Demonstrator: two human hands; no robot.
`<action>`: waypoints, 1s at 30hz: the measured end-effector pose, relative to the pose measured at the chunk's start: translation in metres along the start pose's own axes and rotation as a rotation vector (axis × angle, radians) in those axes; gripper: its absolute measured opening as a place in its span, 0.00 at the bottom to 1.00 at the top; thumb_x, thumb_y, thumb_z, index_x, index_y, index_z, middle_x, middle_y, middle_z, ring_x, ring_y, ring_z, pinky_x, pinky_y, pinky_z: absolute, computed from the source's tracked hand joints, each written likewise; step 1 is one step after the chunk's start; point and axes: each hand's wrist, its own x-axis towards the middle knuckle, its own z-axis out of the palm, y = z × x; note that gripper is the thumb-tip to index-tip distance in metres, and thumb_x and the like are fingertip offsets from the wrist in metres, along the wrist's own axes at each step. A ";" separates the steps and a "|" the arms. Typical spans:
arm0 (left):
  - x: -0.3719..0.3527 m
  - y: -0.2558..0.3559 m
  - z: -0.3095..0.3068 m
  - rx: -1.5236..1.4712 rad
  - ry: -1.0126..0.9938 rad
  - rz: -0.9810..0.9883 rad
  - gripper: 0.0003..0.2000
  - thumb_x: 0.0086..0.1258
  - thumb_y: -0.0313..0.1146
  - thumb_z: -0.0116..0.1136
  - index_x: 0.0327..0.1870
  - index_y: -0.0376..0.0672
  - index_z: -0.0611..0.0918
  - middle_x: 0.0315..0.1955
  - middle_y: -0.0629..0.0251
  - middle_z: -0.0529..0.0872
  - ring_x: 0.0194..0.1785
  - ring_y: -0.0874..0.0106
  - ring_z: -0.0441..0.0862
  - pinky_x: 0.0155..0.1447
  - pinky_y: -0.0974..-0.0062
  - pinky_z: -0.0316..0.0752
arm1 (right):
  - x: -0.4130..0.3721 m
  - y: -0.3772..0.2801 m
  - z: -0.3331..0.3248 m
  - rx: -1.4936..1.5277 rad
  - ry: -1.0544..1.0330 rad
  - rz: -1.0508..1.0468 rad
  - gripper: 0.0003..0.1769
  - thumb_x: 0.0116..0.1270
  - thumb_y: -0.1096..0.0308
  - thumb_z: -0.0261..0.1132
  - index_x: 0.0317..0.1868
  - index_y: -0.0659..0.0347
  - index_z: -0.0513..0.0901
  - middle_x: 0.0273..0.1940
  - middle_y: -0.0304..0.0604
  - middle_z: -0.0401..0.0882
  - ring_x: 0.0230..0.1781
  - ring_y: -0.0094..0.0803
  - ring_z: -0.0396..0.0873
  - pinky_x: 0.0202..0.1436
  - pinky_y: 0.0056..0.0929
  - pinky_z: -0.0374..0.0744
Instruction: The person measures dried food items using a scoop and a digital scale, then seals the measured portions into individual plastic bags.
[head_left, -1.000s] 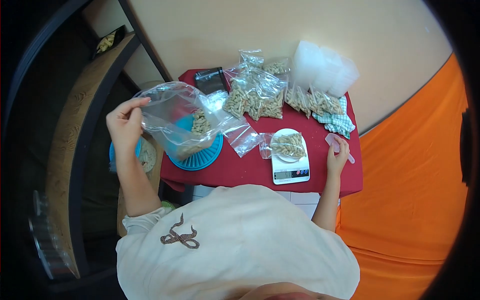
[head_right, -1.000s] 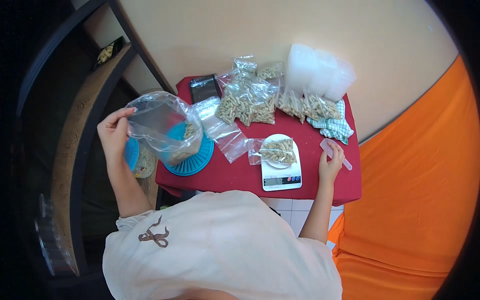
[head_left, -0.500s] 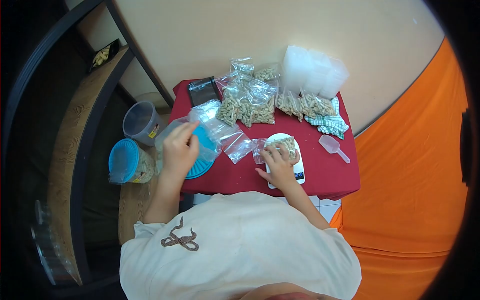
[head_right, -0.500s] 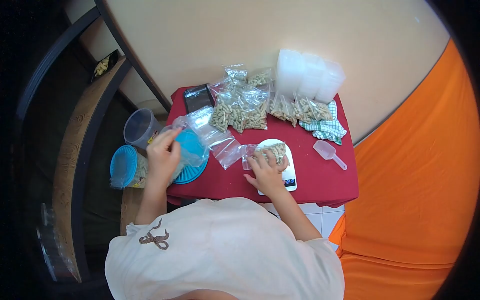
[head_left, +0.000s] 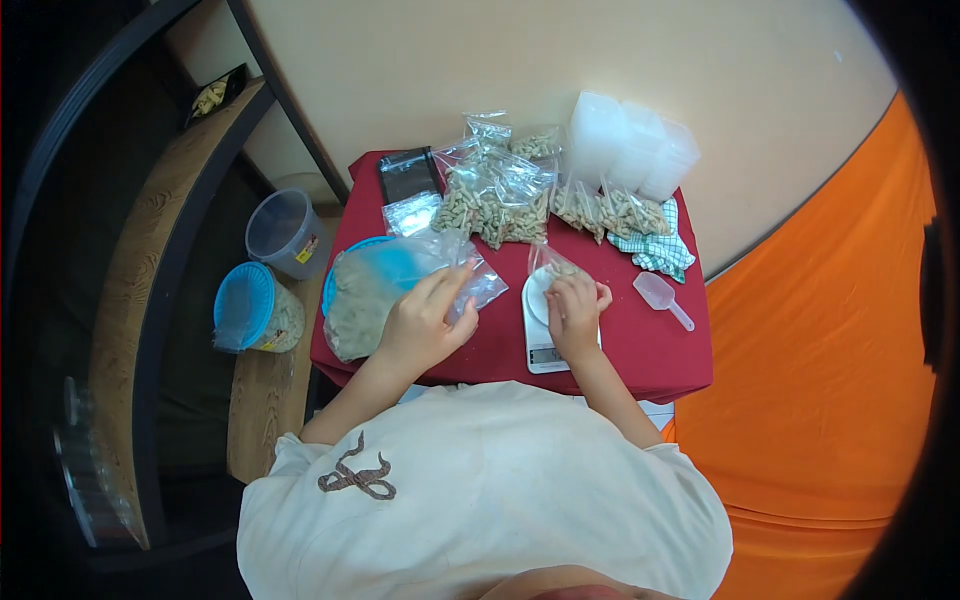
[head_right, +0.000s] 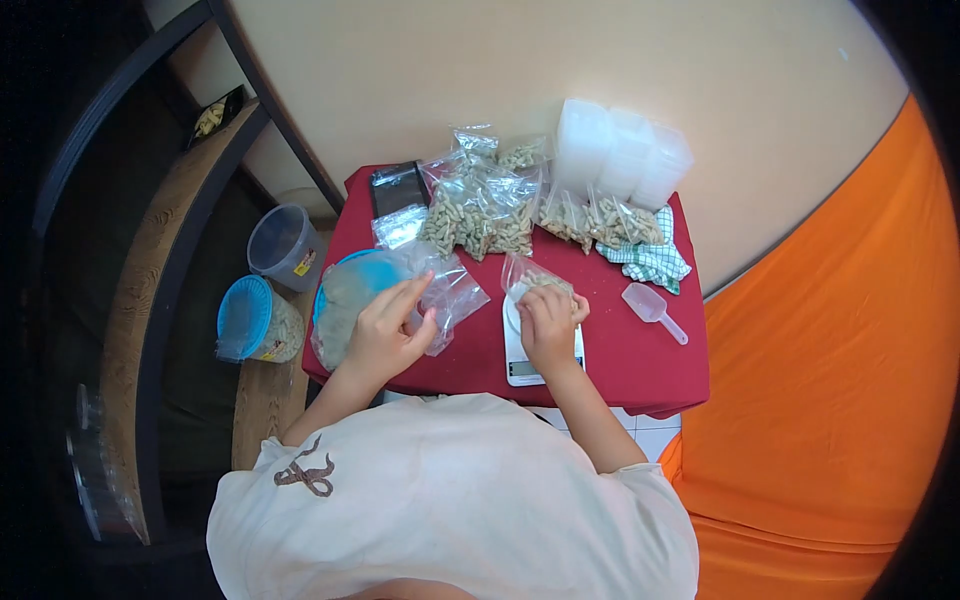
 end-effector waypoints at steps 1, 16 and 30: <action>0.002 0.002 -0.001 0.048 0.014 -0.012 0.20 0.52 0.24 0.61 0.51 0.40 0.80 0.37 0.53 0.83 0.28 0.67 0.80 0.31 0.74 0.75 | 0.002 0.008 -0.002 0.171 0.086 0.033 0.09 0.53 0.75 0.63 0.35 0.56 0.76 0.38 0.39 0.76 0.47 0.39 0.72 0.51 0.45 0.61; 0.030 0.044 0.036 -0.217 0.011 0.123 0.13 0.59 0.29 0.62 0.45 0.36 0.80 0.45 0.57 0.81 0.38 0.67 0.82 0.44 0.76 0.76 | 0.036 -0.011 -0.091 1.521 -0.001 0.363 0.07 0.69 0.70 0.56 0.41 0.63 0.68 0.39 0.43 0.71 0.42 0.29 0.76 0.47 0.31 0.78; 0.017 0.060 0.065 -0.532 0.076 -0.213 0.04 0.62 0.27 0.62 0.33 0.36 0.83 0.27 0.62 0.85 0.31 0.77 0.82 0.35 0.81 0.74 | 0.032 0.002 -0.117 1.124 -0.145 0.307 0.05 0.60 0.83 0.59 0.38 0.71 0.75 0.35 0.44 0.77 0.36 0.30 0.82 0.40 0.27 0.84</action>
